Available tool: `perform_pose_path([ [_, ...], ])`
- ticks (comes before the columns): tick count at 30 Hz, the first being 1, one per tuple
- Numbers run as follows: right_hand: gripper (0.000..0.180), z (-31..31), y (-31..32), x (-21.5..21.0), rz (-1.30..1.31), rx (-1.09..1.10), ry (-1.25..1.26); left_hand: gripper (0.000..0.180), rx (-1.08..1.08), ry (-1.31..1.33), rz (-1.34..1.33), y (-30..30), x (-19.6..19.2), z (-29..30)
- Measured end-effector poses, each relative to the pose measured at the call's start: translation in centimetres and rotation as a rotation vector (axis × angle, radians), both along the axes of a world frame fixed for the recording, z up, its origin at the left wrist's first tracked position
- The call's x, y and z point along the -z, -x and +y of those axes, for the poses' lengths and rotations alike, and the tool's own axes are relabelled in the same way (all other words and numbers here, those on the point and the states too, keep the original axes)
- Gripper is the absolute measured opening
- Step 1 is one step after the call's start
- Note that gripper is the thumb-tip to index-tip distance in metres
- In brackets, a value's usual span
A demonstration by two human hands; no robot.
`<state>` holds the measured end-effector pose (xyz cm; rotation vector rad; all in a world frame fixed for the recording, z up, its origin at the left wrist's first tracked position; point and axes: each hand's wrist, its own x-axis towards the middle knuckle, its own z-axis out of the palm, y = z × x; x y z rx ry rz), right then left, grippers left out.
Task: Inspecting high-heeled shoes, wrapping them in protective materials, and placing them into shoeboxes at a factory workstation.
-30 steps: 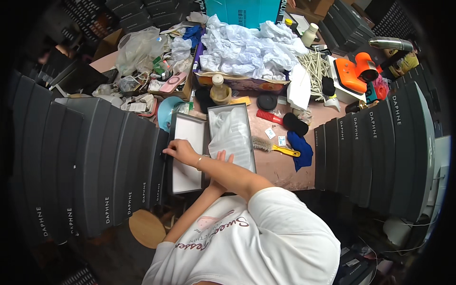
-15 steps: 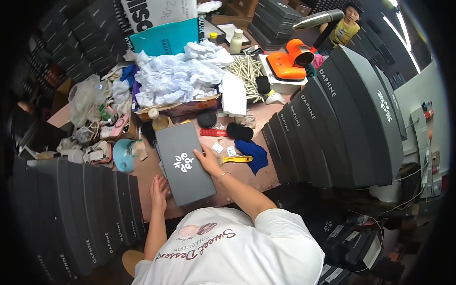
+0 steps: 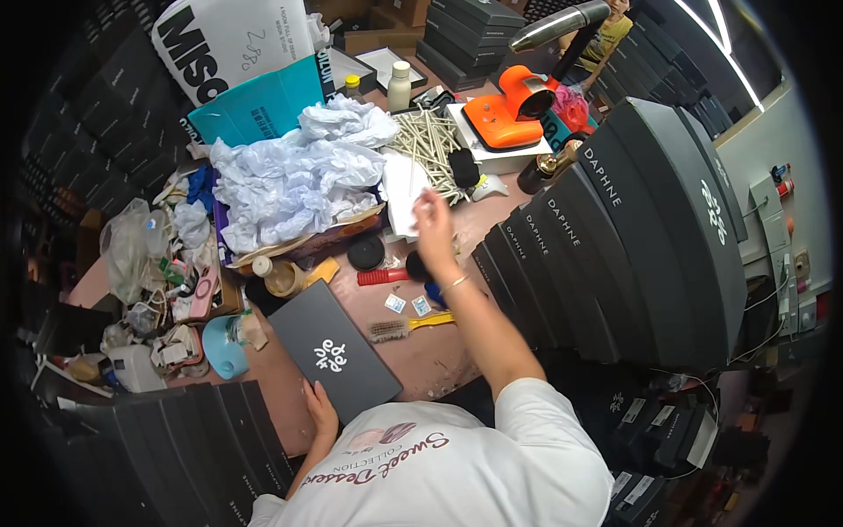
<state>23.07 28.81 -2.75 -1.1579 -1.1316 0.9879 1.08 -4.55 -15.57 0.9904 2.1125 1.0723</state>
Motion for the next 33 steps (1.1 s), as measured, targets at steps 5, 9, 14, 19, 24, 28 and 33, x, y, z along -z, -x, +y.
perform_pose_path([
  [5, 0.038, 18.5, -15.5, -5.2, 0.267, 0.572, -0.168, 0.053, -0.074, 0.209, -0.115, -0.7, -1.6, 2.3],
  [9, 0.043, 24.4, -18.3, -5.5, 0.150, 1.124, -0.092, 0.055, -0.054, 0.104, -0.028, -0.8, -1.4, 2.9],
  [14, 0.042, 29.5, -24.1, -4.6, -0.002, 1.390, -0.037, 0.056, -0.051, 0.308, 0.108, -0.8, -2.1, 2.7],
  [19, 0.048, 32.6, -30.0, -5.7, -0.093, 1.331, -0.141, 0.055, -0.024, 0.464, 0.294, -1.5, -3.7, 4.3],
  [24, 0.112, 36.3, -38.7, -6.4, -0.413, 1.244, 0.038, 0.066, 0.032, 0.682, 0.514, 0.1, 0.7, 0.6],
  [28, 0.127, 38.5, -39.8, -7.5, -0.759, 1.163, 0.080, 0.060, -0.188, 0.548, 0.075, -2.1, -3.2, 4.3],
  [33, 0.107, 40.2, -42.6, -7.7, -1.083, 1.119, 0.149, 0.050, -0.238, 0.547, 0.114, -3.4, -6.5, 7.4],
])
